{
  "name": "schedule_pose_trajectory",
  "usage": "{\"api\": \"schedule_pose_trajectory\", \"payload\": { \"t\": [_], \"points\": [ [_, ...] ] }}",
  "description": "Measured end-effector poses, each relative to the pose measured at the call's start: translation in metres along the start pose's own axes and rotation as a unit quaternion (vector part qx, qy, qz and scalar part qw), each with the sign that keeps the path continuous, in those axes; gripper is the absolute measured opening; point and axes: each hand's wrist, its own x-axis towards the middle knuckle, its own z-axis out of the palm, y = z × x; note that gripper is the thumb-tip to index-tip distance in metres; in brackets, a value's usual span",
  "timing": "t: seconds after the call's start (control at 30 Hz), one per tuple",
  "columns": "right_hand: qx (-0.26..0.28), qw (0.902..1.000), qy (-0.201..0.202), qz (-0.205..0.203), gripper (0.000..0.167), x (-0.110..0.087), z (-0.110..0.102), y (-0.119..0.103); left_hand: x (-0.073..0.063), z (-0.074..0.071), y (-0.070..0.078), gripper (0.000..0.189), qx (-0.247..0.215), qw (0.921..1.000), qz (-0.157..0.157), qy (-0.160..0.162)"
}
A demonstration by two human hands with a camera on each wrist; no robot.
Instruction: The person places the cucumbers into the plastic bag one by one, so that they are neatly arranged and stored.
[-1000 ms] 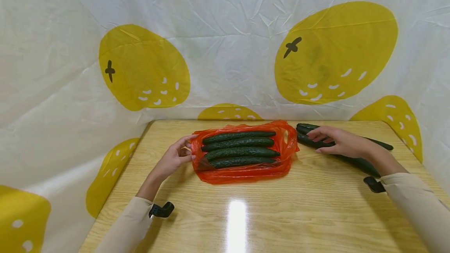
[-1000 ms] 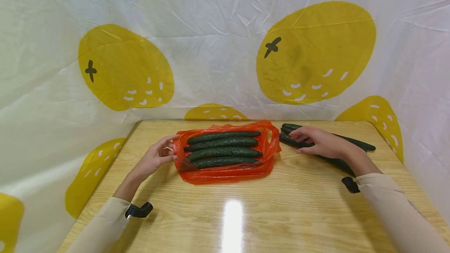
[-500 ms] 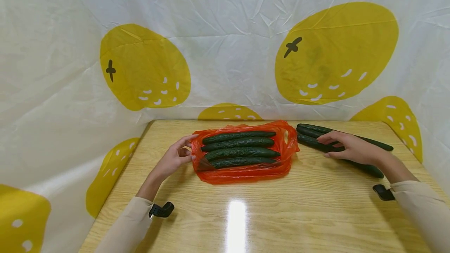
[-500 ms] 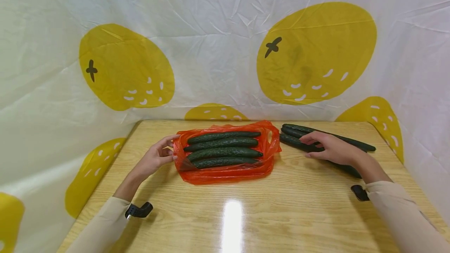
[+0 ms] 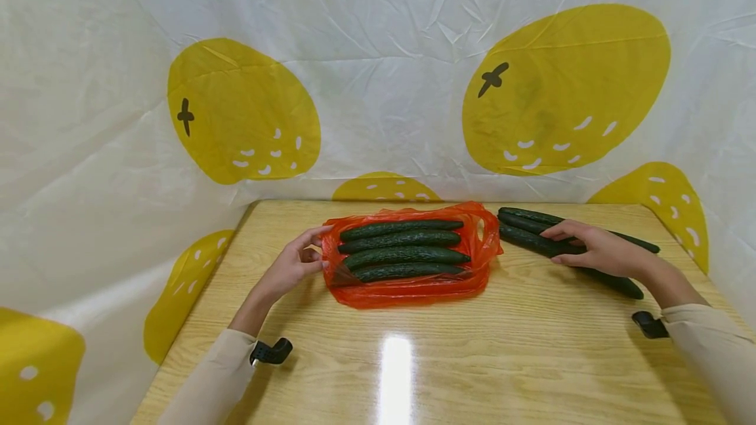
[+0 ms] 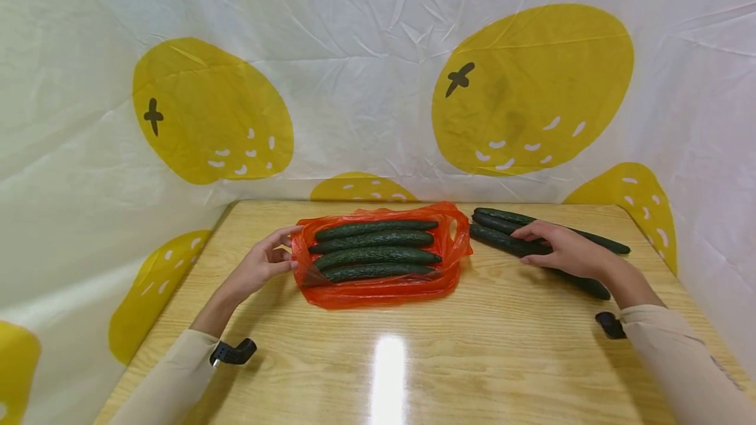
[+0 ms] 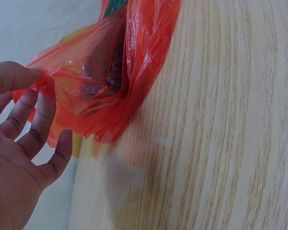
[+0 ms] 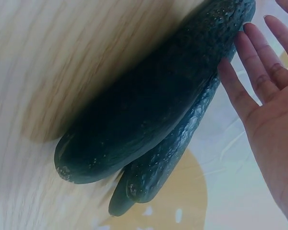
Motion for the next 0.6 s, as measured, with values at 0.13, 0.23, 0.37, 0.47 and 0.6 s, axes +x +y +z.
{"api": "schedule_pose_trajectory", "payload": {
  "t": [0.13,0.23,0.37,0.47,0.6],
  "points": [
    [0.002,1.0,-0.001,0.006,0.045,0.0001,-0.0013,0.0022,0.0004,0.0001,0.0003,0.067,0.003,1.0,0.002,-0.001],
    [0.009,0.9999,-0.005,0.011,0.045,0.0005,-0.0017,0.0036,0.0005,-0.0003,0.0,0.067,0.005,1.0,0.003,-0.004],
    [0.021,0.9996,-0.012,0.015,0.047,0.0012,-0.0015,0.0053,0.0001,-0.0006,-0.0006,0.067,0.005,1.0,0.0,-0.006],
    [0.023,0.9996,-0.014,0.014,0.049,0.0027,-0.0004,0.0073,-0.0004,-0.0007,-0.0007,0.067,0.003,1.0,-0.003,-0.007],
    [0.018,0.9997,-0.016,0.009,0.047,0.0056,0.0012,0.0088,-0.0006,-0.0007,-0.0002,0.067,0.002,1.0,-0.005,-0.007]
  ]
}}
